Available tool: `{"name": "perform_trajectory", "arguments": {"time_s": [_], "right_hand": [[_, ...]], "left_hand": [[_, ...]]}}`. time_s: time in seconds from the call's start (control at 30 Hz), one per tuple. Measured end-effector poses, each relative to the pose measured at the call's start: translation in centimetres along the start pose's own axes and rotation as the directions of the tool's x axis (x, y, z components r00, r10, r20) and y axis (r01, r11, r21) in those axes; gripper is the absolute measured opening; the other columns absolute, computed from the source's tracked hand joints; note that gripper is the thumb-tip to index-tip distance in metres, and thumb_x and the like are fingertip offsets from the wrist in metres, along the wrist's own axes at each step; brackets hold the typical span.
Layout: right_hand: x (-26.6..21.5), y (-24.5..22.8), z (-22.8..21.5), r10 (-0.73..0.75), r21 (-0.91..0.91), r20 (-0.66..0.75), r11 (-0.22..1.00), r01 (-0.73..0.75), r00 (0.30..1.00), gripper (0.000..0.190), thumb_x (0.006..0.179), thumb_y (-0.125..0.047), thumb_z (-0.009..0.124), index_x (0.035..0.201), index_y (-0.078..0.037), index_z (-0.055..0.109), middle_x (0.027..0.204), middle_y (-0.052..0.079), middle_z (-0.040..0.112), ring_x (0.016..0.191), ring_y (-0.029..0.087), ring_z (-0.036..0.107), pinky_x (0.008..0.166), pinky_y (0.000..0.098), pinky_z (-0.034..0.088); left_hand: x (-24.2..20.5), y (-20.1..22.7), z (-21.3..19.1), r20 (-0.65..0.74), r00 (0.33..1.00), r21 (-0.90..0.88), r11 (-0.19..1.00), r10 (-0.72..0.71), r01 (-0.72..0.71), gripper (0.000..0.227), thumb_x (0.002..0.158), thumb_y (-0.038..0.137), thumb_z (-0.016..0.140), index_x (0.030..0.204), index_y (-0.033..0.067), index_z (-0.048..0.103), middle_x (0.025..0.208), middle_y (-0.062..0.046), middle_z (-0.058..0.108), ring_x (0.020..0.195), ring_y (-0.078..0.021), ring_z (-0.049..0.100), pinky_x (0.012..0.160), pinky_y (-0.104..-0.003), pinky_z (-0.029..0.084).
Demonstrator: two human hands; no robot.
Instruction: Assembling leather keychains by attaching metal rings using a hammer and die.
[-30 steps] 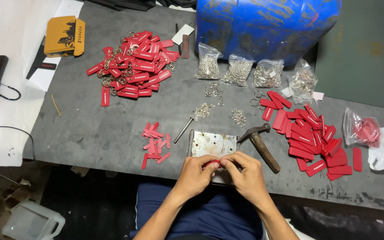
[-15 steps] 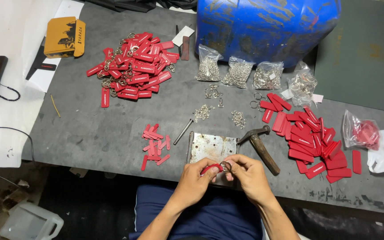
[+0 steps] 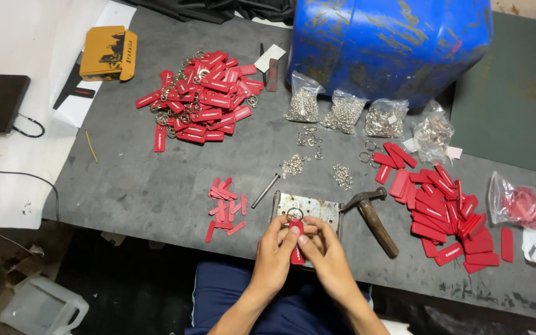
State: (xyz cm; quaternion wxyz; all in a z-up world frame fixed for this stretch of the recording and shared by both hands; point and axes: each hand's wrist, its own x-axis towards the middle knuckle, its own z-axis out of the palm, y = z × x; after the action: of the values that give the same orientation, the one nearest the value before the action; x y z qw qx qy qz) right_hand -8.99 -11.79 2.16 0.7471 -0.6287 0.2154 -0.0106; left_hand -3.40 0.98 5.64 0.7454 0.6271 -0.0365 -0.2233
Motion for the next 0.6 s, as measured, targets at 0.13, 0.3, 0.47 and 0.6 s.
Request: {"name": "perform_trajectory", "arguments": {"time_s": [0.13, 0.3, 0.47, 0.6], "right_hand": [[-0.3, -0.9, 1.4, 0.01, -0.027, 0.1, 1.0, -0.007, 0.995, 0.027, 0.095, -0.012, 0.067, 0.121, -0.003, 0.065, 0.078, 0.008, 0.073, 0.072, 0.013, 0.069, 0.067, 0.0283, 0.058], [1.3, -2.1, 1.1, -0.021, -0.336, 0.11, 0.94, 0.057, 0.994, 0.025, 0.092, -0.03, 0.07, 0.096, -0.007, 0.08, 0.071, 0.003, 0.073, 0.068, 0.01, 0.063, 0.066, 0.0239, 0.046], [5.7, -2.5, 1.9, -0.087, -0.342, 0.2, 0.927, 0.153, 0.976, 0.024, 0.092, -0.028, 0.071, 0.092, -0.006, 0.079, 0.075, 0.0, 0.07, 0.074, 0.011, 0.061, 0.073, 0.0252, 0.045], [10.8, -3.1, 4.3, -0.075, -0.275, 0.185, 0.953, 0.124, 0.98, 0.016, 0.094, -0.019, 0.073, 0.098, -0.005, 0.078, 0.066, 0.0, 0.06, 0.058, 0.009, 0.047, 0.055, 0.0254, 0.036]], "left_hand": [[0.9, 0.4, -1.0, -0.045, 0.977, -0.224, 0.955, -0.21, 0.195, 0.026, 0.097, 0.02, 0.057, 0.12, 0.0079, 0.055, 0.124, -0.015, 0.08, 0.075, -0.0193, 0.075, 0.039, -0.026, 0.049], [3.1, -0.1, -5.5, -0.158, 0.987, -0.045, 0.998, 0.033, -0.041, 0.017, 0.096, 0.016, 0.066, 0.097, 0.0013, 0.076, 0.087, -0.01, 0.081, 0.081, -0.0141, 0.075, 0.075, -0.025, 0.058], [4.0, 0.9, -8.3, -0.193, 0.966, -0.306, 0.946, -0.173, 0.108, 0.018, 0.093, 0.015, 0.071, 0.086, -0.0024, 0.071, 0.07, -0.018, 0.073, 0.064, -0.0204, 0.07, 0.059, -0.026, 0.05], [6.4, 2.0, -10.8, -0.223, 0.904, -0.476, 0.85, -0.365, 0.226, 0.023, 0.091, 0.022, 0.074, 0.088, -0.0003, 0.068, 0.081, -0.026, 0.078, 0.065, -0.024, 0.071, 0.065, -0.028, 0.055]]}}
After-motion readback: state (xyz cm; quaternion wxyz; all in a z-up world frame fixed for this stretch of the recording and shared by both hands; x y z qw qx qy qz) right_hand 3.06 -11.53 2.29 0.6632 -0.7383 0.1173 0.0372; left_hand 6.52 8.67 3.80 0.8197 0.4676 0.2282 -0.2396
